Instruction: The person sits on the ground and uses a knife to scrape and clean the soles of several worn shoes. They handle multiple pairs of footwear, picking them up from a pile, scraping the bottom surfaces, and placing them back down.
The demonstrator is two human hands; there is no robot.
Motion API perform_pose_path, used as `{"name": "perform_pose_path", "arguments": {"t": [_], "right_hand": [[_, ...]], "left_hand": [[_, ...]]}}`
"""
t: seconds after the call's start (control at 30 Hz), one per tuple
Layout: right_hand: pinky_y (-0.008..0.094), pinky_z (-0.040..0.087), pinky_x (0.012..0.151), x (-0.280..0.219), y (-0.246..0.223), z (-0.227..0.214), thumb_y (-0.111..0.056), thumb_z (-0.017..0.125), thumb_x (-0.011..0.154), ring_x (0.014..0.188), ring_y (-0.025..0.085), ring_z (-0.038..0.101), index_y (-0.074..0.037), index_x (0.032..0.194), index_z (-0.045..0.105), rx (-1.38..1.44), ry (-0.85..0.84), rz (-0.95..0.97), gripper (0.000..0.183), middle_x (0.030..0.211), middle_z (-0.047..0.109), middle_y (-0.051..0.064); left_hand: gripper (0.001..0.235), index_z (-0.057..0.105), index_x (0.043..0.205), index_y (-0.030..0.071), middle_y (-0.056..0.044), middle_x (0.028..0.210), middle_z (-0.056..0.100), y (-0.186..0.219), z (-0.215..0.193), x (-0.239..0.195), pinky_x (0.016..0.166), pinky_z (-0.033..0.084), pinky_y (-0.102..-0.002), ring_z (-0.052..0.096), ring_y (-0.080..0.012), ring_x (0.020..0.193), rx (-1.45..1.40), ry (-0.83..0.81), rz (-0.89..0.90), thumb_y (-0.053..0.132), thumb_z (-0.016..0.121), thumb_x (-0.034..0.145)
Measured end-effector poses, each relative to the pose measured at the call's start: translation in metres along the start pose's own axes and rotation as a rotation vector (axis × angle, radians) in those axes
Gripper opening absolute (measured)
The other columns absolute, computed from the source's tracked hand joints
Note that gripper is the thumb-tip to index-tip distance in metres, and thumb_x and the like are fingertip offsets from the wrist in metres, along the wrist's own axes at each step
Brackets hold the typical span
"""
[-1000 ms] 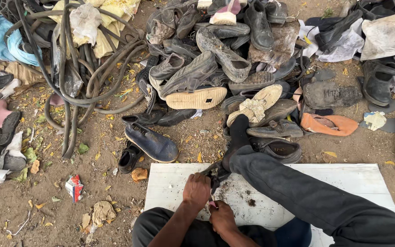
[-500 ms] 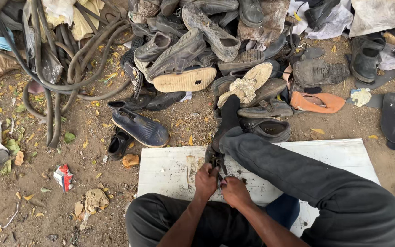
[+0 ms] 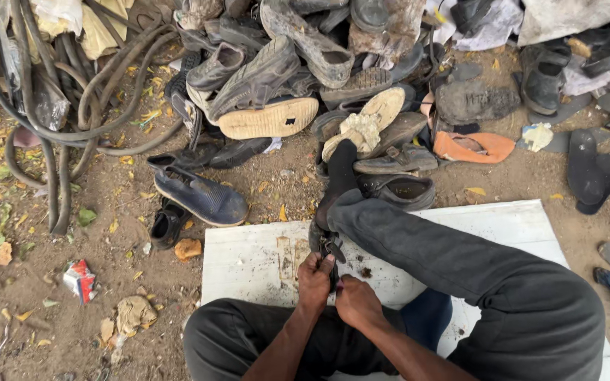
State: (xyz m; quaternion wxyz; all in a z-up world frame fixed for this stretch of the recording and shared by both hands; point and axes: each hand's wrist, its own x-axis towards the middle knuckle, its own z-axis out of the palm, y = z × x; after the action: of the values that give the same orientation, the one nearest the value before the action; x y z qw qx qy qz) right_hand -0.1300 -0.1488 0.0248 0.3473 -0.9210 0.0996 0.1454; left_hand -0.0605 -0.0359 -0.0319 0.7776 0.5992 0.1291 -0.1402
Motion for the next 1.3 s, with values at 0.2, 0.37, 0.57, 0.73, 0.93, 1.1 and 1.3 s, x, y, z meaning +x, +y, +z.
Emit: {"name": "perform_pose_path", "arguments": {"t": [0.2, 0.37, 0.57, 0.73, 0.93, 1.1, 1.3], "right_hand": [[0.054, 0.052, 0.085, -0.022, 0.005, -0.010, -0.024, 0.054, 0.097, 0.094, 0.042, 0.072, -0.008, 0.111, 0.062, 0.068, -0.117, 0.165, 0.023, 0.097, 0.073, 0.023], [0.053, 0.054, 0.084, -0.008, 0.021, -0.002, -0.021, 0.056, 0.096, 0.094, 0.043, 0.070, -0.007, 0.105, 0.067, 0.028, -0.030, 0.125, 0.020, 0.097, 0.074, 0.023], [0.051, 0.057, 0.075, -0.047, 0.028, 0.003, -0.019, 0.060, 0.090, 0.084, 0.043, 0.073, -0.006, 0.105, 0.065, 0.050, 0.023, 0.017, 0.020, 0.084, 0.074, 0.023], [0.048, 0.055, 0.057, -0.036, 0.042, 0.005, -0.020, 0.061, 0.095, 0.064, 0.040, 0.070, -0.004, 0.095, 0.068, 0.205, 0.227, -0.019, 0.017, 0.074, 0.072, 0.022], [0.040, 0.045, 0.042, -0.042, 0.029, 0.004, -0.021, 0.061, 0.095, 0.038, 0.024, 0.058, -0.008, 0.104, 0.067, 0.540, 0.022, 0.411, 0.017, 0.055, 0.063, 0.015], [0.034, 0.031, 0.032, -0.036, 0.031, 0.017, -0.018, 0.059, 0.100, 0.034, 0.015, 0.039, 0.000, 0.097, 0.067, 0.917, -0.015, 0.487, 0.019, 0.053, 0.050, 0.005], [0.035, 0.025, 0.030, -0.036, 0.015, 0.034, -0.020, 0.057, 0.099, 0.030, 0.019, 0.036, -0.005, 0.102, 0.065, 1.132, -0.006, 0.626, 0.017, 0.055, 0.050, 0.010]], "left_hand": [[0.021, 0.058, 0.080, 0.009, 0.005, 0.076, 0.053, -0.018, 0.003, 0.006, 0.063, 0.042, -0.025, 0.046, -0.0067, 0.067, -0.285, 0.027, 0.003, 0.002, 0.069, 0.096], [0.017, 0.061, 0.082, 0.008, 0.001, 0.080, 0.060, -0.041, 0.008, 0.019, 0.068, 0.045, -0.026, 0.050, -0.0076, 0.071, -0.448, -0.070, 0.006, 0.002, 0.066, 0.097], [0.017, 0.061, 0.085, 0.009, 0.001, 0.081, 0.065, -0.031, 0.001, 0.013, 0.066, 0.047, -0.028, 0.055, -0.0101, 0.068, -0.568, -0.111, -0.030, -0.003, 0.064, 0.096], [0.004, 0.068, 0.099, 0.008, 0.004, 0.082, 0.064, -0.031, 0.018, 0.006, 0.064, 0.043, -0.025, 0.053, -0.0079, 0.067, -0.707, -0.260, -0.028, 0.007, 0.067, 0.102], [0.012, 0.070, 0.103, 0.013, 0.006, 0.084, 0.067, 0.001, 0.024, 0.003, 0.071, 0.046, -0.026, 0.055, -0.0088, 0.070, -0.762, -0.162, -0.257, 0.012, 0.064, 0.092], [0.002, 0.067, 0.097, 0.013, 0.005, 0.078, 0.064, -0.009, 0.021, 0.010, 0.069, 0.044, -0.026, 0.054, -0.0087, 0.069, -0.830, -0.205, -0.256, 0.015, 0.068, 0.097], [0.013, 0.065, 0.087, 0.013, 0.003, 0.072, 0.061, -0.013, 0.011, 0.016, 0.068, 0.046, -0.027, 0.053, -0.0106, 0.066, -0.876, -0.273, -0.264, 0.017, 0.069, 0.098]]}}
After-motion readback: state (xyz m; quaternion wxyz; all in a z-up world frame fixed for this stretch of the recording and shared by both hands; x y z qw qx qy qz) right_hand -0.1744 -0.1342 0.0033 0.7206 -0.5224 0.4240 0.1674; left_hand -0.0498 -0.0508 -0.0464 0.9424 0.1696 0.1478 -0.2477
